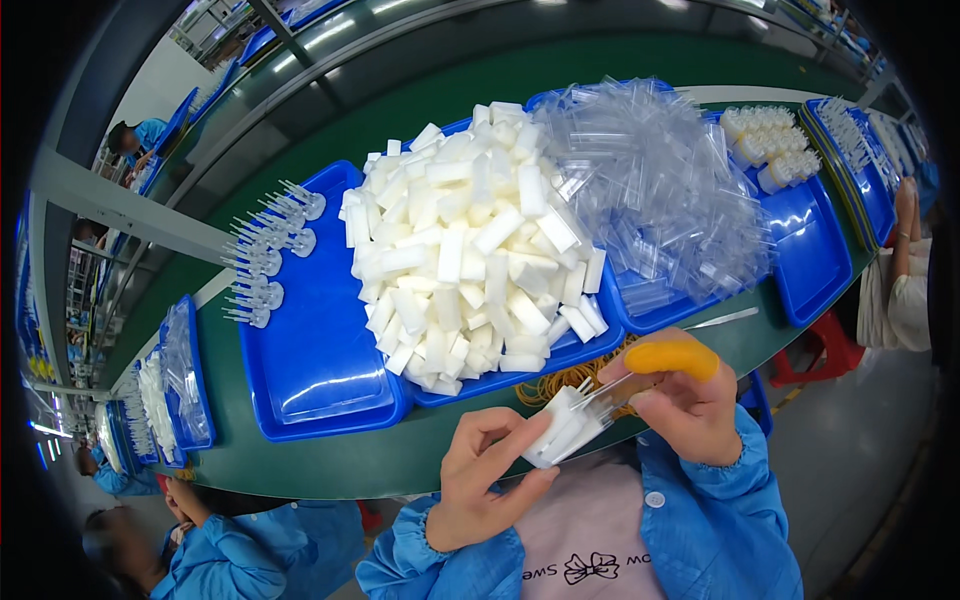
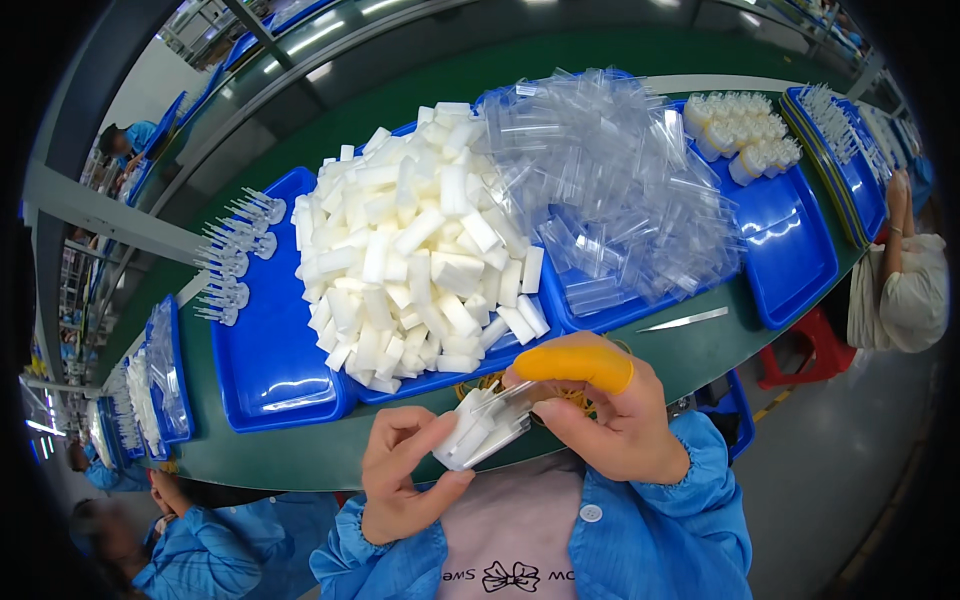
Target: The person assembles small white plastic components by inserting them into a clear plastic base. They use a yellow rubber band to secure the components together and then use a metal tool to adjust the assembly. The process is repeated for multiple units.
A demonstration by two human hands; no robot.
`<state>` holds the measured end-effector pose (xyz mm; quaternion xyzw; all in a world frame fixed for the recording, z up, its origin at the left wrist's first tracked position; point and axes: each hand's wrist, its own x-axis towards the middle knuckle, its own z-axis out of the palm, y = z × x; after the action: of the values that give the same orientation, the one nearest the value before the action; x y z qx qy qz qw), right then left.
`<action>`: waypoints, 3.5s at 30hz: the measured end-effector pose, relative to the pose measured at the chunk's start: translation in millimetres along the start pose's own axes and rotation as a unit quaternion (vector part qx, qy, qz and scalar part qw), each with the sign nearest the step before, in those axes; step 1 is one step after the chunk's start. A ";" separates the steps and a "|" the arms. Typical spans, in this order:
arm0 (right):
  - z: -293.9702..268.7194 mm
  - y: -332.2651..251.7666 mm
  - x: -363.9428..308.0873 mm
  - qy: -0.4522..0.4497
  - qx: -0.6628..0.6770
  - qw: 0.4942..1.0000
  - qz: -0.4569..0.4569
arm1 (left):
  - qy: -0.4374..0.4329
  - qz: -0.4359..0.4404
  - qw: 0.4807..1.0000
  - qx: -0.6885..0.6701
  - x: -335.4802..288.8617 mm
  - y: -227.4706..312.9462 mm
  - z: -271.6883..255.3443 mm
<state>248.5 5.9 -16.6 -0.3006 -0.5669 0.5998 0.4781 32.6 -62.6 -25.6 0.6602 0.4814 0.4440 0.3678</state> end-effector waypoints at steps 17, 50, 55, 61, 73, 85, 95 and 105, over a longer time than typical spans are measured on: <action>-4.2 -3.1 -0.3 -0.022 -0.056 0.998 0.027 | 0.058 0.001 0.998 -0.039 -3.3 -13.4 12.7; -16.9 -15.3 11.7 -0.067 -0.244 0.964 -0.076 | 0.139 -0.045 0.963 -0.225 -13.0 -19.8 -4.6; -16.4 -17.0 11.6 -0.049 -0.255 0.959 -0.111 | 0.145 -0.044 0.959 -0.241 -7.8 -14.4 -6.5; -12.6 -21.8 12.4 -0.078 -0.272 0.953 -0.109 | 0.148 -0.058 0.956 -0.246 -10.7 -12.8 -2.2; 4.4 -15.0 1.9 -0.050 -0.295 0.942 -0.150 | 0.137 -0.054 0.954 -0.263 -13.5 -15.1 4.9; 1.3 5.7 11.2 -0.102 -0.254 0.958 -0.080 | 0.104 -0.136 0.922 -0.347 -8.8 -30.4 11.3; -60.6 22.7 58.4 0.128 -0.693 0.704 -0.095 | 0.119 -0.163 0.889 -0.411 -6.9 -31.8 13.5; -59.6 32.3 48.0 0.128 -0.555 0.820 -0.058 | 0.122 -0.170 0.882 -0.423 -7.7 -29.9 12.0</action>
<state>277.4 76.4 -49.6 -0.5558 -0.7539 0.1110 0.3323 33.6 -62.8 -58.7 0.2908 0.3937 0.6133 0.6199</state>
